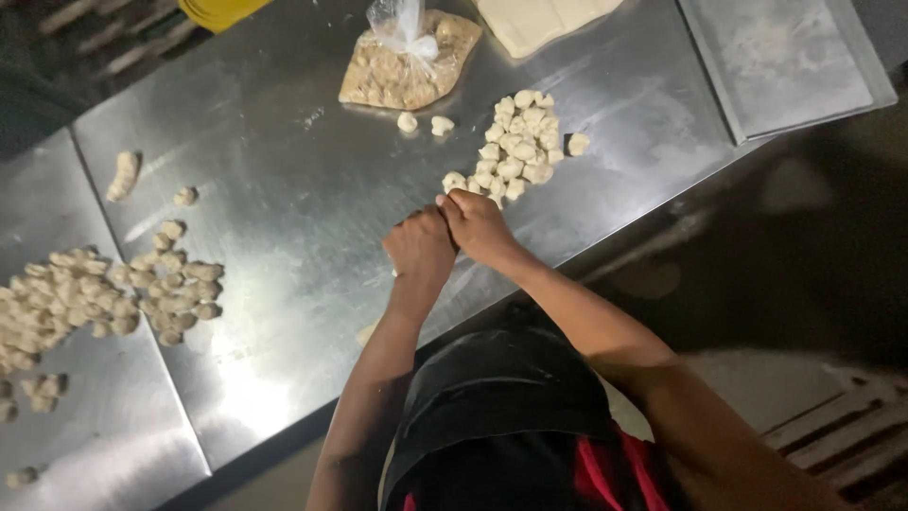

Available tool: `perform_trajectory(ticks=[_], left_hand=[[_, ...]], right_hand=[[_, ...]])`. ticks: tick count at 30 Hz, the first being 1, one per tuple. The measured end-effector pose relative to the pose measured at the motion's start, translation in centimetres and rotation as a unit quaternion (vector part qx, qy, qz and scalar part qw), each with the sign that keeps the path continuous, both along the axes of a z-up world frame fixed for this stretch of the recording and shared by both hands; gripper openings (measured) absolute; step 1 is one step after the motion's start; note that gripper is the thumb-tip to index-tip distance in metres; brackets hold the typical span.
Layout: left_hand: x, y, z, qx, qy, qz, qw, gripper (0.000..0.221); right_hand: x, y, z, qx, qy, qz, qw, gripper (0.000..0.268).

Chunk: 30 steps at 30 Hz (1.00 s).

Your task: Pinching small pieces of dough from a long rope to create uniform dough balls for baking.

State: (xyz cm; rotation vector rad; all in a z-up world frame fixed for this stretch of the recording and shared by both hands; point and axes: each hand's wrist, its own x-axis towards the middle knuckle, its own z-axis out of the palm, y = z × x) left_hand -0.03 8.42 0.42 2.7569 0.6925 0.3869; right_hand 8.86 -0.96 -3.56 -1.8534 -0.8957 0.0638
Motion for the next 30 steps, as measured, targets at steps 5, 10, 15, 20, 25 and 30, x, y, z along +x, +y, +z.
perform_trajectory(ticks=[5,10,15,20,25,30], left_hand=[[-0.3,9.4,-8.5,-0.042,0.148,0.062,0.986,0.013],[-2.7,13.5,-10.3,-0.020,-0.038,-0.064,0.997,0.034],[-2.8,8.6,-5.0,-0.302,-0.172,-0.202,0.916,0.074],[-1.1,5.9,-8.3,-0.393,-0.111,-0.099,0.907,0.021],[0.4,2.3,-2.8,-0.164,-0.017,-0.090,0.982,0.017],[1.3,2.2,1.0,-0.096,0.079,-0.050,0.991,0.022]], right_hand=[[-0.5,0.8,-3.9,-0.043,0.139,0.257,0.955,0.031],[-3.9,1.4,4.2,-0.064,-0.034,0.213,0.974,0.020],[-1.9,1.9,4.4,-0.046,-0.199,0.097,0.974,0.030],[0.1,0.8,5.8,-0.032,0.119,0.050,0.991,0.021],[0.2,0.8,3.4,-0.016,-0.010,0.080,0.997,0.025],[1.7,1.4,-0.6,-0.101,-0.026,0.000,0.995,0.030]])
